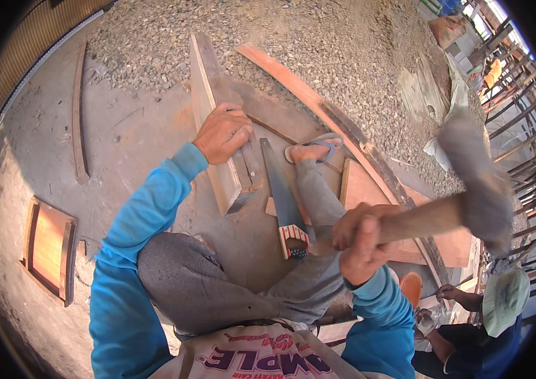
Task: The person assembles wood boxes by aligning wooden panels and nailing them together with a hammer.
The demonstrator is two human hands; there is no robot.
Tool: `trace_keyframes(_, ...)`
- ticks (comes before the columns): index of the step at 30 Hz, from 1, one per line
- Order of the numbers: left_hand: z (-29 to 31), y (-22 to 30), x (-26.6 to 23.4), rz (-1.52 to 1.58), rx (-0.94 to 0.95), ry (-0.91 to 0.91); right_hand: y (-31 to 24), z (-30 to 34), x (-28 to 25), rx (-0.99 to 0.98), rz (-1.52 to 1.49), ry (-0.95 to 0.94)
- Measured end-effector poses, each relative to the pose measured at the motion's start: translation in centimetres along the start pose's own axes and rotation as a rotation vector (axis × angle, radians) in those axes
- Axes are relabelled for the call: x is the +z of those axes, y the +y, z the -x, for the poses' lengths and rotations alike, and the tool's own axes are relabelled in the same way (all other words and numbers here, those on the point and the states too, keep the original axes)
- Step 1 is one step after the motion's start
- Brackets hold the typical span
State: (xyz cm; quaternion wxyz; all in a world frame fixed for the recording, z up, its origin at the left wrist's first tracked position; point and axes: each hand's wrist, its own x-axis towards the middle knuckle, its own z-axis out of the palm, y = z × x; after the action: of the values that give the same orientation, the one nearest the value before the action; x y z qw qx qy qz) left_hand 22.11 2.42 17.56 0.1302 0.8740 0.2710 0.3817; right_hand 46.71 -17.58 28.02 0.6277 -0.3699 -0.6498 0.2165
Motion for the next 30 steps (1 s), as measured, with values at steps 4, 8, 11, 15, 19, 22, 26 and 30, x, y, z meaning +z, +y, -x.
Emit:
trace_keyframes(4, 0.3, -0.6, 0.0, 0.006, 0.017, 0.052, 4.0, 5.6, -1.2, 0.575, 0.345, -0.569)
trace_keyframes(8, 0.0, -0.1, -0.3, -0.030, 0.016, 0.023, 0.0, 1.5, -1.5, 0.719, 0.081, -0.213)
trace_keyframes(11, 0.3, -0.3, -0.2, 0.002, 0.038, 0.065, -4.0, -3.1, -1.1, 0.231, -0.042, 0.120)
trace_keyframes(15, -0.3, 0.3, -0.4, -0.008, 0.010, 0.008, -5.7, -5.2, -0.4, -0.204, -0.341, 0.094)
trace_keyframes(19, -0.5, 0.1, 0.3, 0.013, 0.031, 0.016, 2.7, 2.8, -1.0, 0.496, 0.155, -0.494)
trace_keyframes(22, -0.5, -0.1, 0.8, 0.017, 0.049, 0.085, 1.8, 3.2, -1.5, 0.763, 0.282, -0.575)
trace_keyframes(26, -0.4, -0.1, 0.3, -0.001, 0.039, 0.041, -1.5, 0.0, -1.9, 0.569, 0.110, -0.205)
trace_keyframes(30, -0.3, 0.3, -0.1, -0.018, 0.014, 0.024, -4.6, -4.2, -0.5, -0.025, -0.326, 0.055)
